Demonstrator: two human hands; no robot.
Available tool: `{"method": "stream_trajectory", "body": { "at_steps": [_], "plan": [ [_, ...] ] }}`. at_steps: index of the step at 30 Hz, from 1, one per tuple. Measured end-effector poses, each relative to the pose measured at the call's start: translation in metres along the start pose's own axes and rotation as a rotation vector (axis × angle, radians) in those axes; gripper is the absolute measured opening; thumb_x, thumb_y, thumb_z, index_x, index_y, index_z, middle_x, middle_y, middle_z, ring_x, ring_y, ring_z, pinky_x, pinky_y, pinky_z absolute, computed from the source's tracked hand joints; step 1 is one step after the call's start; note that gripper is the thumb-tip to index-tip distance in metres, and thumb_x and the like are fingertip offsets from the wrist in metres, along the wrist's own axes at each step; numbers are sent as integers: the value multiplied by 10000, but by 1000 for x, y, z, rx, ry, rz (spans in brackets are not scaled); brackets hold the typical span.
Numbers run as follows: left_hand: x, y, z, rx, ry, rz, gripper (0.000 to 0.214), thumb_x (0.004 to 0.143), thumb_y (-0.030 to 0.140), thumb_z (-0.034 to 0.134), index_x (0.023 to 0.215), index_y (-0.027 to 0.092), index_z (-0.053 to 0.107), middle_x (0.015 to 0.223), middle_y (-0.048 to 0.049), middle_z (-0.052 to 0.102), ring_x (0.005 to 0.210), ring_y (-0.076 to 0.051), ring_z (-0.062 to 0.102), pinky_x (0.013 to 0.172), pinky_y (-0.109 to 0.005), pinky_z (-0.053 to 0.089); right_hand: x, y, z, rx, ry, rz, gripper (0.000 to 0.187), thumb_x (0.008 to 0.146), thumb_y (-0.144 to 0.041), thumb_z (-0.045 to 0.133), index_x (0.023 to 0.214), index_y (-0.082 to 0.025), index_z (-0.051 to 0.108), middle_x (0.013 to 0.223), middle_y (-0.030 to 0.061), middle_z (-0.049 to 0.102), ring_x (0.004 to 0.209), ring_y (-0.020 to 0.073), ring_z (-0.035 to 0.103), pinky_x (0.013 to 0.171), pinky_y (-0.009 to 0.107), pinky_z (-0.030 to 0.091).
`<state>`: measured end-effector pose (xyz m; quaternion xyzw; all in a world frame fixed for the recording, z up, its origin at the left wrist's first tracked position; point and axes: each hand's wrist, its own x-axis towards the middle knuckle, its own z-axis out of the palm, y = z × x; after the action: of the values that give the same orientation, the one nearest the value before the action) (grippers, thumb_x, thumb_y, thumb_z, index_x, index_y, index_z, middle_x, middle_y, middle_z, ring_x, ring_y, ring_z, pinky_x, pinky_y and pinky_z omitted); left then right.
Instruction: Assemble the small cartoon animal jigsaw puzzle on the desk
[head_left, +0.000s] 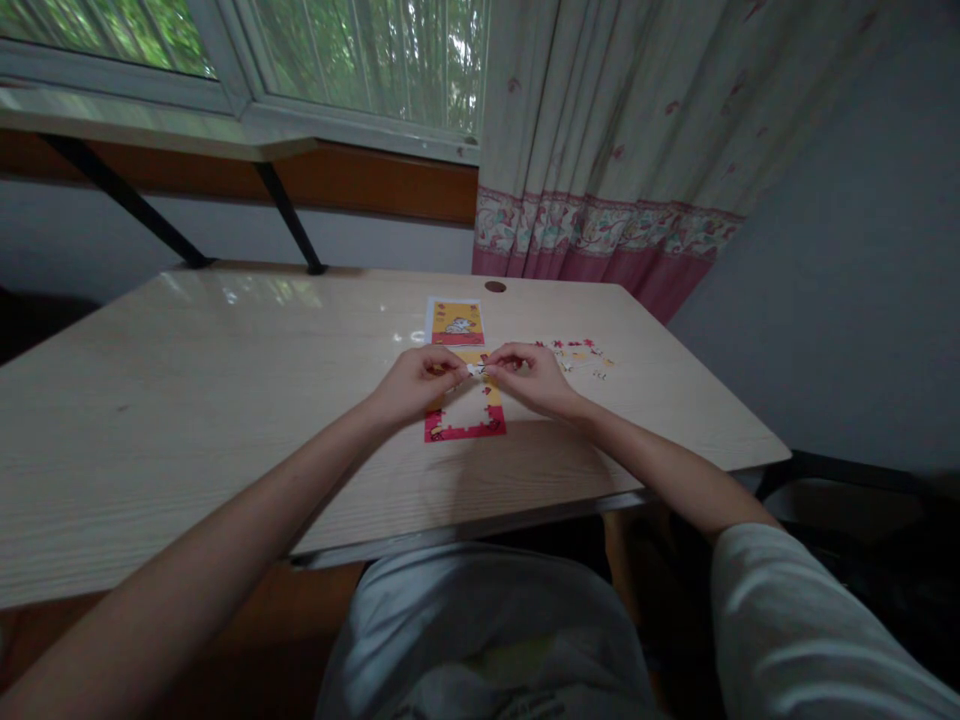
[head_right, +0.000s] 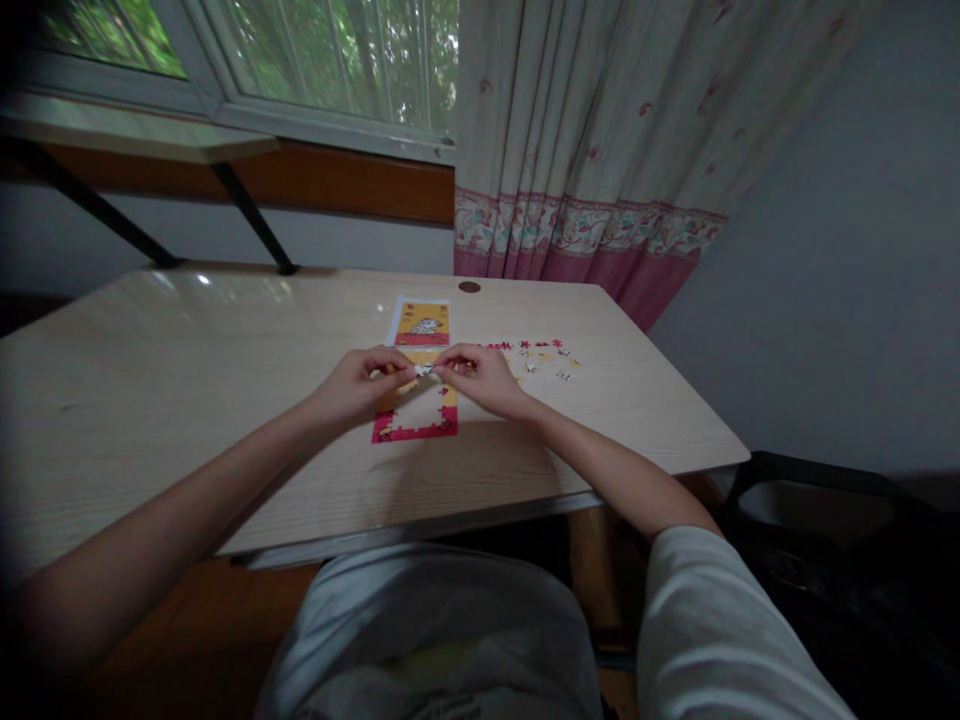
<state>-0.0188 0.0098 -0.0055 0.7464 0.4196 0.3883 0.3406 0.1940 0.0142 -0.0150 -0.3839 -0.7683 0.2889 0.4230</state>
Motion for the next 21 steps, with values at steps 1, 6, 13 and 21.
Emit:
{"method": "stream_trajectory", "body": {
  "at_steps": [1, 6, 13, 21],
  "plan": [
    [0, 1, 0, -2, -15, 0, 234, 714, 402, 656, 693, 174, 702, 717, -46, 664, 729, -189, 586, 778, -363, 478, 0, 0, 0, -9, -3, 0, 179, 800, -349, 643, 835, -182, 696, 751, 21, 664, 663, 120, 515, 644, 262, 405],
    [1, 1, 2, -55, -2, -36, 216, 694, 394, 683, 741, 186, 719, 734, -43, 689, 718, -184, 588, 743, -346, 488, 0, 0, 1, -44, -63, 7, 152, 795, -316, 630, 824, -180, 692, 723, 13, 650, 654, 117, 514, 651, 261, 410],
    [1, -8, 7, -269, -44, -90, 322, 660, 376, 748, 886, 150, 708, 732, -38, 681, 660, -152, 599, 645, -294, 474, 2, 1, 10, -34, -11, -2, 194, 803, -359, 632, 853, -180, 689, 759, 26, 659, 668, 125, 525, 648, 266, 420],
    [8, -10, 5, -423, 111, -106, 338, 634, 386, 805, 868, 167, 700, 837, -68, 719, 788, -197, 659, 779, -376, 515, 3, 2, 12, -45, 31, 40, 212, 817, -365, 609, 868, -173, 683, 699, 12, 620, 619, 115, 496, 614, 254, 402]
  ]
}}
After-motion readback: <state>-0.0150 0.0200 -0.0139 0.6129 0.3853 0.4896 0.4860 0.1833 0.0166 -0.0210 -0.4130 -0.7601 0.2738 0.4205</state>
